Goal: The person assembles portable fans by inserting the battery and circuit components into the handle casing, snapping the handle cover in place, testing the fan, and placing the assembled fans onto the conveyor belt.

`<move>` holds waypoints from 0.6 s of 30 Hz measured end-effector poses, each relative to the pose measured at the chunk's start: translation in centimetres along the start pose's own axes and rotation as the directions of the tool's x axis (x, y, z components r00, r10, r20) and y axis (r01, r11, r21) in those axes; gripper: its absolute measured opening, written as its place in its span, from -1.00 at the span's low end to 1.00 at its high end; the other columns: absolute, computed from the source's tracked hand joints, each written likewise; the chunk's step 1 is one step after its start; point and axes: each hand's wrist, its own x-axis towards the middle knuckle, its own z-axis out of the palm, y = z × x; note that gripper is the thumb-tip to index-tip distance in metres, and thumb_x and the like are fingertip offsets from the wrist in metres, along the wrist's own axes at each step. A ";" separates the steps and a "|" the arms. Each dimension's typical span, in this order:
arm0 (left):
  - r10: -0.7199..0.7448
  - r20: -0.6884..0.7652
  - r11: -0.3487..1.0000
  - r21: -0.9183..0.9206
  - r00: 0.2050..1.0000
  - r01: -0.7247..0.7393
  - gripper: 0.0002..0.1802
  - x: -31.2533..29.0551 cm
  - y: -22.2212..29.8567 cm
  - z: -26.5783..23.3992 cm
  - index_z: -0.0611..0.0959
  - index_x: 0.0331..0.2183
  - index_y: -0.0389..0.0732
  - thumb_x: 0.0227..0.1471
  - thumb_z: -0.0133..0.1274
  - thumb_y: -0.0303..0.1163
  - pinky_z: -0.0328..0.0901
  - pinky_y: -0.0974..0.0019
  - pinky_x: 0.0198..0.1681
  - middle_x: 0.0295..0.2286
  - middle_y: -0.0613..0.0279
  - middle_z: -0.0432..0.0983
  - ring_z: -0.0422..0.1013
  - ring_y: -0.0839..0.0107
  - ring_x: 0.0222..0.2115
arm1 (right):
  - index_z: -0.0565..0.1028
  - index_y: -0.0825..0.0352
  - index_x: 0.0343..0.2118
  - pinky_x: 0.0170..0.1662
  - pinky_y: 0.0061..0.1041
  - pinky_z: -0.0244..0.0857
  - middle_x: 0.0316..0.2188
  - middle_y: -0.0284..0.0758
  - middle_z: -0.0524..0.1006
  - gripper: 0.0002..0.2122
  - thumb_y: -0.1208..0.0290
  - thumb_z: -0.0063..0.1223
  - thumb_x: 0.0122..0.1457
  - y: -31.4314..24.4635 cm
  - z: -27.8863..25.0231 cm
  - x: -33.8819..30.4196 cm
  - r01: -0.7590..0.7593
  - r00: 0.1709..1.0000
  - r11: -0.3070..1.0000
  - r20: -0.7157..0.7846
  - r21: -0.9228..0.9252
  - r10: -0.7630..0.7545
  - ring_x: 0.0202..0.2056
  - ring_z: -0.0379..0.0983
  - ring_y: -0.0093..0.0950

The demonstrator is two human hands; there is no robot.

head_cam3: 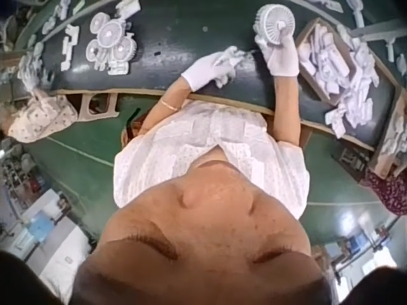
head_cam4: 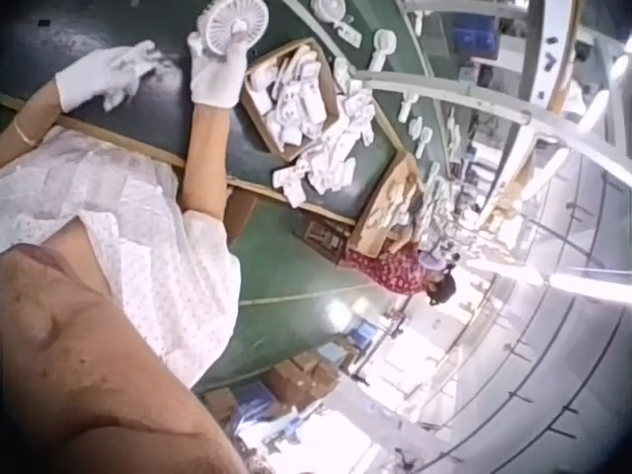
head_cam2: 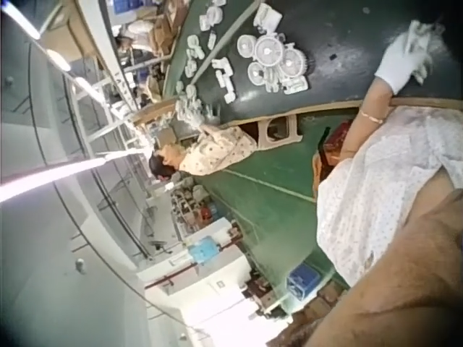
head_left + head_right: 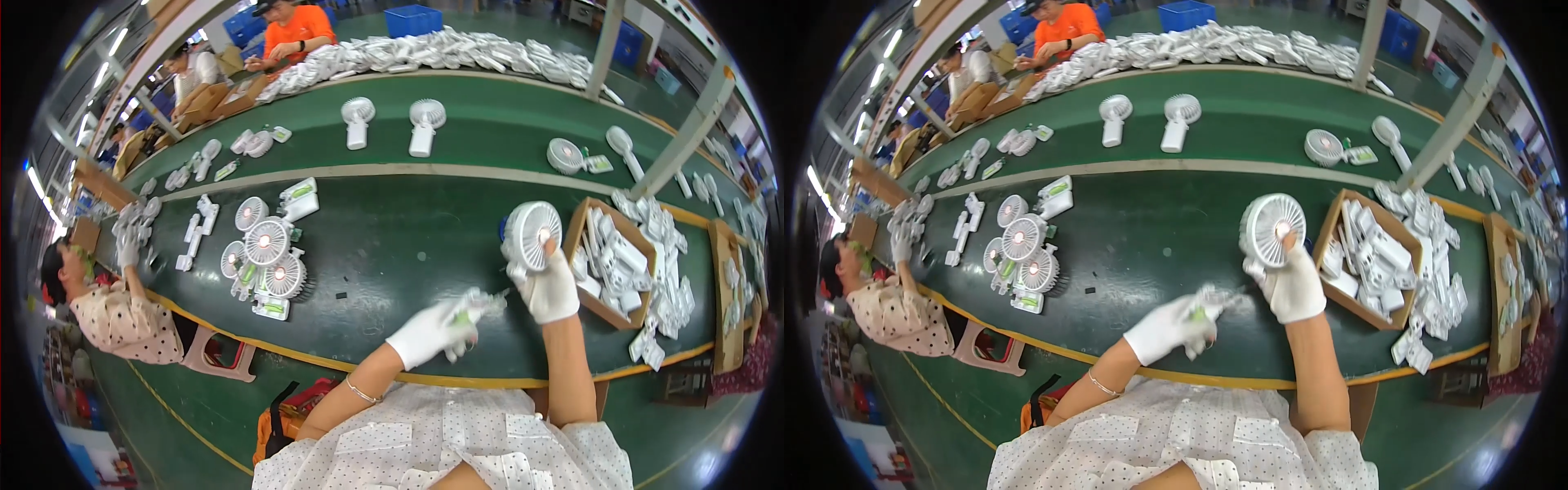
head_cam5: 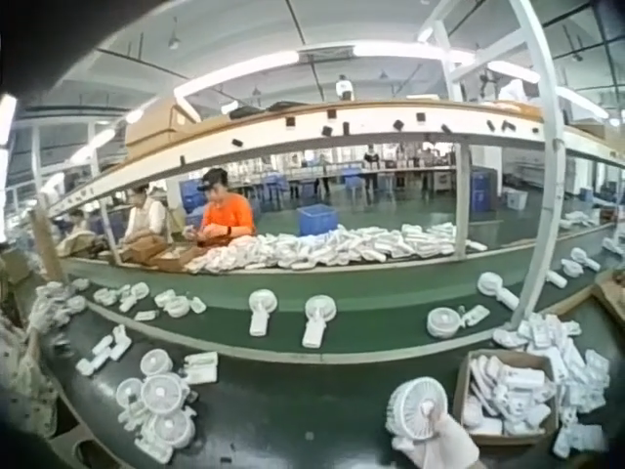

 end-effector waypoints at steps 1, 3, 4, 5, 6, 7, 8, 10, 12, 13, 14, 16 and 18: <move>-0.016 -0.054 0.999 -0.051 0.998 0.013 -0.50 0.5 0.2 -0.4 0.44 0.01 -0.30 0.14 0.08 -0.18 0.32 0.48 -0.52 -0.40 0.25 0.49 0.38 0.55 -0.55 | 0.38 0.36 0.07 -0.33 -0.43 0.46 -0.12 -0.20 0.54 -0.56 0.14 0.04 0.28 -0.3 0.0 -0.3 0.099 0.995 0.994 0.038 -0.052 -0.097 -0.18 0.51 -0.34; 0.102 -0.138 0.923 -0.355 0.985 -0.145 -0.43 1.0 -1.0 -1.1 0.40 0.03 -0.28 0.18 0.05 -0.04 0.39 0.40 -0.40 -0.30 0.13 0.47 0.43 0.45 -0.46 | 0.39 0.42 0.03 -0.31 -0.40 0.46 -0.16 -0.16 0.56 -0.55 0.14 0.06 0.26 -0.7 0.2 -1.2 0.058 0.993 0.950 0.112 -0.306 -0.024 -0.25 0.55 -0.34; 0.150 -0.118 0.888 -0.421 0.982 -0.186 -0.44 1.4 -1.3 -1.4 0.40 0.05 -0.29 0.19 0.05 -0.08 0.41 0.38 -0.30 -0.23 0.12 0.47 0.44 0.46 -0.36 | 0.41 0.46 -0.01 -0.31 -0.36 0.47 -0.21 -0.17 0.57 -0.57 0.19 0.11 0.23 0.3 0.8 -2.0 0.081 0.996 0.922 0.072 -0.379 -0.058 -0.34 0.56 -0.34; 0.200 -0.109 0.844 -0.486 0.974 -0.228 -0.45 1.8 -1.6 -1.7 0.40 0.07 -0.29 0.20 0.04 -0.12 0.42 0.36 -0.19 -0.16 0.11 0.48 0.45 0.46 -0.26 | 0.40 0.45 0.03 -0.18 -0.38 0.45 -0.17 -0.23 0.56 -0.57 0.27 0.16 0.20 1.1 1.4 -3.0 0.011 0.996 0.901 0.084 -0.433 0.028 -0.25 0.54 -0.43; 0.197 -0.111 0.844 -0.486 0.974 -0.226 -0.45 2.9 -3.1 -2.3 0.40 0.07 -0.29 0.20 0.04 -0.12 0.42 0.36 -0.19 -0.16 0.11 0.48 0.45 0.46 -0.26 | 0.40 0.45 0.04 -0.07 -0.42 0.40 -0.14 -0.26 0.55 -0.56 0.34 0.18 0.15 2.5 1.2 -3.8 0.026 0.991 0.860 0.125 -0.509 0.045 -0.18 0.50 -0.47; 0.298 -0.128 0.907 -0.269 0.946 -0.323 -0.49 4.6 -5.6 -3.4 0.40 0.09 -0.29 0.22 0.02 -0.18 0.40 0.36 -0.10 -0.08 0.11 0.46 0.44 0.45 -0.16 | 0.39 0.45 0.05 0.04 -0.45 0.36 -0.11 -0.29 0.53 -0.55 0.42 0.19 0.09 3.8 1.1 -4.5 0.041 0.983 0.813 0.171 -0.581 0.072 -0.10 0.47 -0.51; 0.390 -0.110 0.917 -0.041 0.914 -0.397 -0.52 5.0 -5.3 -3.2 0.40 0.11 -0.28 0.24 -0.01 -0.24 0.38 0.36 -0.02 0.00 0.11 0.43 0.43 0.44 -0.06 | 0.39 0.45 0.06 0.07 -0.47 0.31 -0.10 -0.31 0.52 -0.51 0.44 0.21 0.04 4.5 1.1 -5.2 0.023 0.974 0.778 0.189 -0.628 0.124 -0.07 0.44 -0.53; 0.185 -0.034 0.771 -0.615 0.982 -0.167 -0.59 4.0 -5.3 -3.0 0.45 0.10 -0.27 0.26 -0.06 -0.37 0.33 0.37 0.06 0.00 0.14 0.47 0.44 0.41 -0.03 | 0.34 0.48 0.12 0.12 -0.46 0.25 -0.01 -0.31 0.49 -0.38 0.47 0.26 -0.06 4.2 1.7 -6.1 -0.007 0.958 0.619 0.172 -0.785 0.229 0.00 0.42 -0.51; 0.169 -0.107 0.827 -0.525 0.980 -0.200 -0.64 3.1 -4.3 -2.5 0.50 0.05 -0.28 0.28 -0.08 -0.35 0.34 0.39 0.03 -0.07 0.17 0.52 0.46 0.44 -0.09 | 0.35 0.47 0.12 0.12 -0.47 0.25 -0.03 -0.32 0.50 -0.40 0.48 0.26 -0.05 4.3 1.2 -6.4 0.006 0.966 0.704 0.186 -0.711 0.180 -0.01 0.42 -0.52; 0.197 -0.187 0.890 -0.378 0.963 -0.255 -0.66 3.0 -4.1 -2.4 0.52 0.03 -0.28 0.29 -0.10 -0.34 0.34 0.39 0.01 -0.10 0.19 0.54 0.47 0.45 -0.12 | 0.36 0.46 0.11 0.12 -0.48 0.25 -0.05 -0.33 0.50 -0.43 0.50 0.26 -0.03 4.4 0.9 -6.4 0.029 0.971 0.776 0.201 -0.630 0.127 -0.03 0.42 -0.53; 0.198 -0.293 0.932 -0.240 0.935 -0.273 -0.68 3.5 -4.6 -2.3 0.54 -0.03 -0.29 0.32 -0.15 -0.32 0.35 0.40 -0.02 -0.16 0.21 0.56 0.46 0.51 -0.15 | 0.34 0.46 0.13 0.11 -0.49 0.26 -0.04 -0.31 0.50 -0.40 0.50 0.27 -0.02 4.8 1.0 -6.0 0.113 0.975 0.818 0.222 -0.563 0.018 -0.01 0.42 -0.52; 0.154 -0.259 0.987 0.074 0.954 -0.139 -0.69 1.9 -0.9 -0.3 0.47 -0.03 -0.31 0.27 -0.10 -0.35 0.43 0.40 -0.23 -0.29 0.17 0.56 0.49 0.50 -0.31 | 0.33 0.46 0.14 0.10 -0.51 0.26 -0.03 -0.30 0.50 -0.43 0.44 0.24 0.05 4.3 0.6 -4.8 0.181 0.982 0.850 0.138 -0.495 -0.129 0.00 0.42 -0.52; 0.166 -0.094 0.984 -0.046 0.982 -0.171 -0.66 1.3 -0.7 0.6 0.38 -0.02 -0.33 0.21 -0.05 -0.39 0.45 0.40 -0.50 -0.37 0.13 0.53 0.48 0.49 -0.50 | 0.37 0.46 0.09 0.05 -0.53 0.28 -0.06 -0.31 0.51 -0.55 0.37 0.14 0.17 4.2 0.6 -3.5 0.225 0.973 0.879 0.139 -0.420 -0.183 -0.05 0.42 -0.55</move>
